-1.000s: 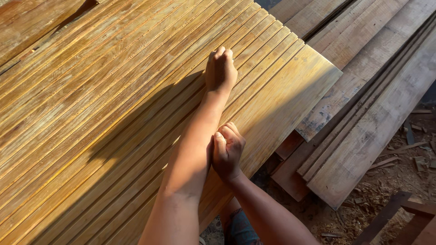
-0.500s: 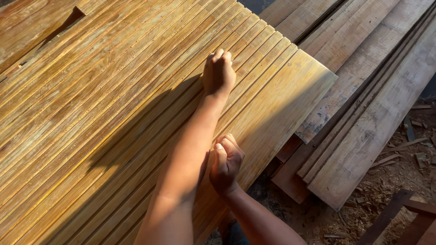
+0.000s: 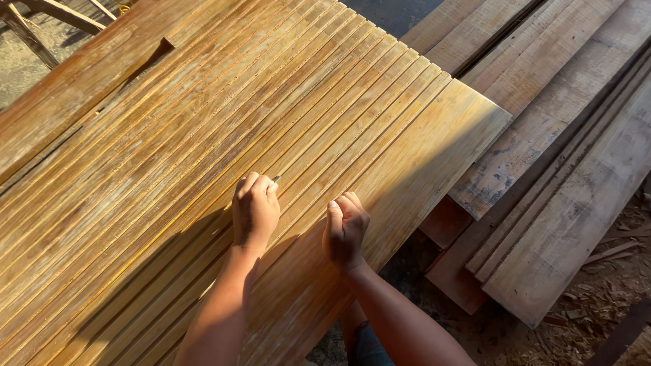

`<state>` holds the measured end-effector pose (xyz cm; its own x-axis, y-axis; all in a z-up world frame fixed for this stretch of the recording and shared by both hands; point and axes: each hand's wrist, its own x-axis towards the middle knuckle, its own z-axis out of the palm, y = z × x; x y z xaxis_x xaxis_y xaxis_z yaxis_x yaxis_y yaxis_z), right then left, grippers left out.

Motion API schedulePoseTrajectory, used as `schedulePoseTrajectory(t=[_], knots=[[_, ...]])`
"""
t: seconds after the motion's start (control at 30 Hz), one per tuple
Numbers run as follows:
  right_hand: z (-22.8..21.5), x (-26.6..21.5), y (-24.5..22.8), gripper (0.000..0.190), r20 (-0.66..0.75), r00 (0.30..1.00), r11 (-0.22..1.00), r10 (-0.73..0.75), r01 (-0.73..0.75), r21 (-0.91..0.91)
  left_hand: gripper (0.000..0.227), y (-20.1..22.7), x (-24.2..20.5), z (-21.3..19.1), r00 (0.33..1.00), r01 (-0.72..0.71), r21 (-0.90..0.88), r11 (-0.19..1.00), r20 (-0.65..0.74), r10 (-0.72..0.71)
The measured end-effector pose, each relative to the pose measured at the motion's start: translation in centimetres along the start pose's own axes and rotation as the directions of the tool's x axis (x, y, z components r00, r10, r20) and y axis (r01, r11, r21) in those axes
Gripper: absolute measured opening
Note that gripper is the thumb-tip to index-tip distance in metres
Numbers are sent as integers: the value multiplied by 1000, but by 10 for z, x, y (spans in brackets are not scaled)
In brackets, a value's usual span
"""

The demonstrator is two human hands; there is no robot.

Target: The person sands the surface of a large wooden panel using a small sanding block held in the right hand while stabilizing the panel with the left hand. The person moves the sanding block back and forth along the grain of the wood across the panel's surface.

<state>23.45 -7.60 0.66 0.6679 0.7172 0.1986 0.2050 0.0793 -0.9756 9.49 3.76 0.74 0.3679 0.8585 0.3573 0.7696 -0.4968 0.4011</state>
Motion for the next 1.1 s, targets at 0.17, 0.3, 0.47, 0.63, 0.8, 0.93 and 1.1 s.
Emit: schedulePoseTrajectory(t=[0.17,0.3,0.47,0.63,0.8,0.93,1.1], knots=[[6,-5,-8,30,21,999,999,-39,39,-35,7,8,28,38,1000,-16,-40,999,25,17],[0,-2,-10,29,21,998,997,-63,64,-49,5,46,98,119,994,-94,-122,988,-60,88],[0,-4,-11,26,-18,1000,1000,-20,20,-1,5,80,163,187,992,-126,-175,977,-15,125],[-1,-1,-4,27,-67,997,999,27,-25,30,5,86,168,188,981,-192,-207,959,-37,188],[0,-1,-5,30,-72,997,1000,-14,14,6,12,48,100,93,988,-20,-164,986,146,45],[-1,-4,-6,32,-52,998,999,-21,23,44,11,38,61,57,996,-90,-203,975,3,92],[2,0,-4,31,-54,998,999,-23,25,34,9,54,64,68,997,-43,-216,975,55,56]])
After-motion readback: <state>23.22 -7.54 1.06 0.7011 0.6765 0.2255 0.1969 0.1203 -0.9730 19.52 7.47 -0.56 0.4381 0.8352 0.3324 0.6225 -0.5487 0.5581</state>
